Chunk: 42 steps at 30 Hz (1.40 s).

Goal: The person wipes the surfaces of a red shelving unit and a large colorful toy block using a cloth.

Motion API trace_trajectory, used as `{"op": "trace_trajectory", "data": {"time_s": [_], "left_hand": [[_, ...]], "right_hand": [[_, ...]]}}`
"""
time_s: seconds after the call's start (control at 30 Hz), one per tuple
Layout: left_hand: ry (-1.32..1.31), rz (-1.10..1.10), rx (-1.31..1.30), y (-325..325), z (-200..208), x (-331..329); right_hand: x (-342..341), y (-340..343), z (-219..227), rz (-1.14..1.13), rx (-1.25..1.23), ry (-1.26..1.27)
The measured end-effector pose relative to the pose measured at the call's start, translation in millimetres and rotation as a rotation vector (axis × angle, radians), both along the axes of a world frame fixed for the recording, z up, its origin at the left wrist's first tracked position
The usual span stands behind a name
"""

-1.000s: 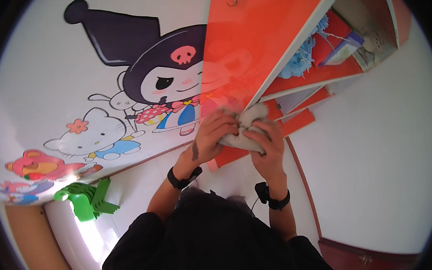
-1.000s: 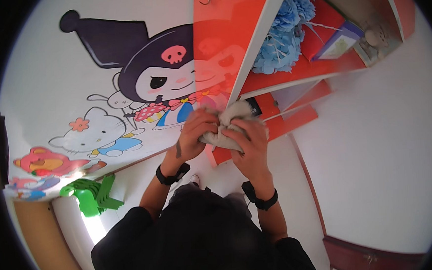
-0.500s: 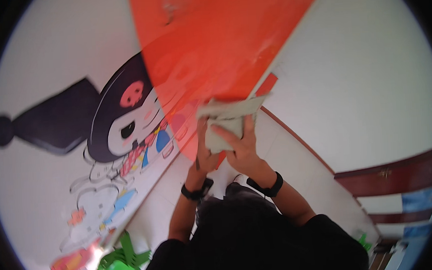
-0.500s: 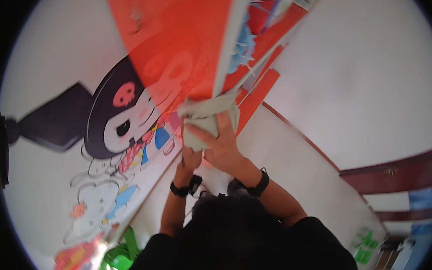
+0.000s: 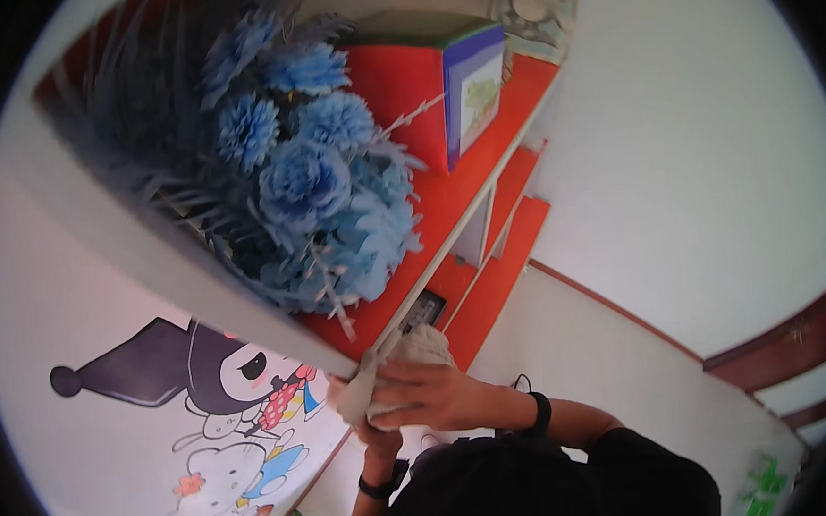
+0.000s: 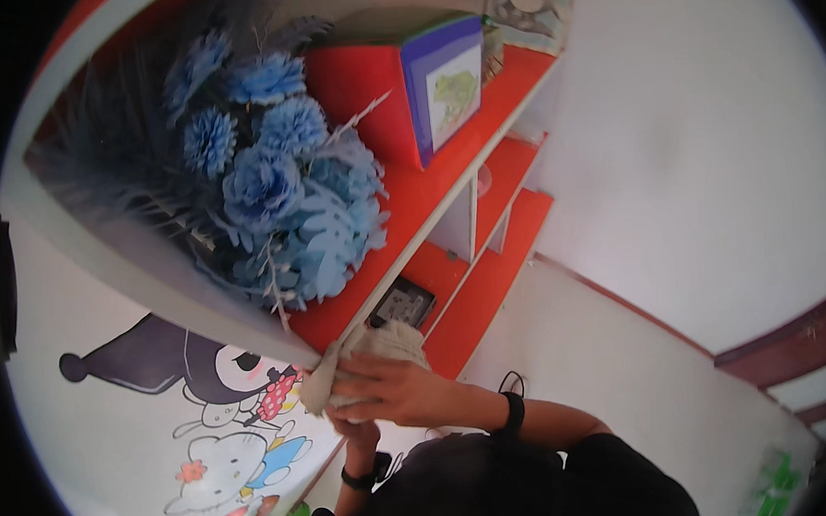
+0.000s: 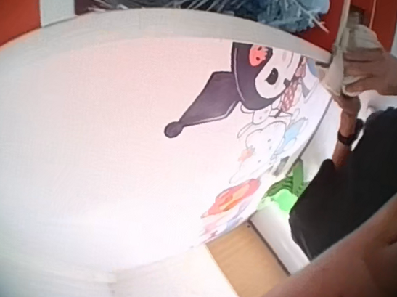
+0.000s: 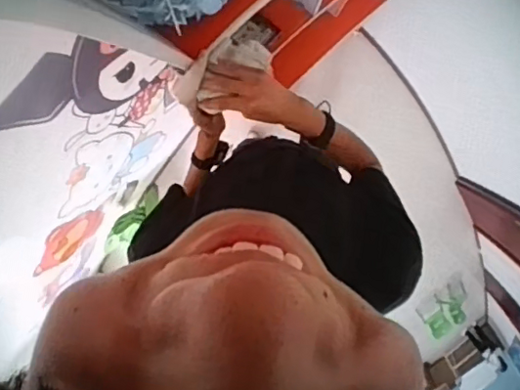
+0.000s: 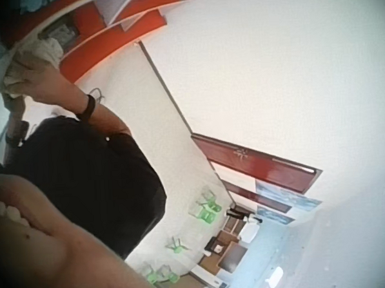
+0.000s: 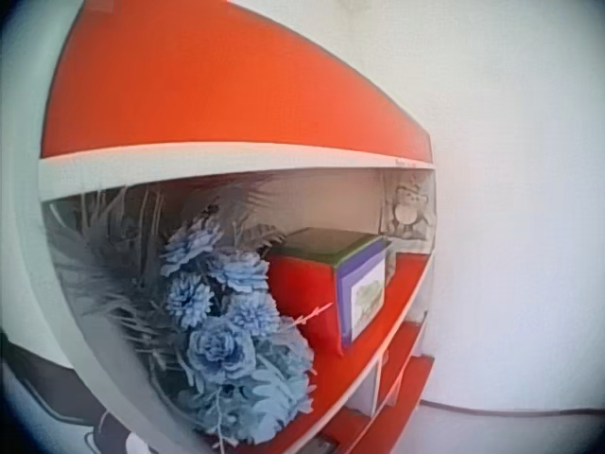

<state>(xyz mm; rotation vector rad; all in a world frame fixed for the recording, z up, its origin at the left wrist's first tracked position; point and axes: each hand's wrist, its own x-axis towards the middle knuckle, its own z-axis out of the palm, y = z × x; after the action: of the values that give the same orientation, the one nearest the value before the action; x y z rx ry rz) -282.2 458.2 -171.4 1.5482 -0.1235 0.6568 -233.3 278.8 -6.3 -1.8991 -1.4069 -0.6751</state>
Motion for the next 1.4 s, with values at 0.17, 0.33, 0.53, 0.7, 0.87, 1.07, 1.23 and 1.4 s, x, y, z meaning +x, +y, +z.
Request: {"op": "trace_trajectory", "data": {"time_s": [0.17, 0.33, 0.53, 0.7, 0.87, 1.07, 1.23, 1.4], "left_hand": [[-0.163, 0.3, 0.721, -76.2, 121.9, -3.8], [-0.254, 0.477, 1.058, -173.3, 191.4, 71.7], [-0.043, 0.414, 1.08, -231.1, 200.2, 144.5], [0.07, 0.654, 1.126, -256.0, 195.9, 161.7], [-0.012, 0.693, 1.166, -302.2, 184.7, 207.7], [-0.06, 0.586, 1.067, -354.8, 192.2, 278.2], [-0.143, 0.524, 0.993, -410.5, 189.7, 341.6], [-0.114, 0.374, 1.067, -476.2, 189.9, 399.1]], "right_hand": [[19.0, -88.4, 45.7, 0.115, 0.204, -0.153], [112.6, -152.0, 38.7, -0.331, 0.392, -0.171], [200.5, -181.1, 29.7, -0.269, 0.109, 0.071], [210.6, -181.4, 34.2, -0.177, 0.138, 0.151], [249.2, -227.0, 36.8, -0.215, 0.215, 0.175], [314.1, -292.5, 41.3, -0.267, 0.19, 0.261], [373.4, -351.4, 43.7, -0.296, 0.21, 0.248], [432.3, -415.0, 42.3, -0.383, 0.318, 0.243]]}}
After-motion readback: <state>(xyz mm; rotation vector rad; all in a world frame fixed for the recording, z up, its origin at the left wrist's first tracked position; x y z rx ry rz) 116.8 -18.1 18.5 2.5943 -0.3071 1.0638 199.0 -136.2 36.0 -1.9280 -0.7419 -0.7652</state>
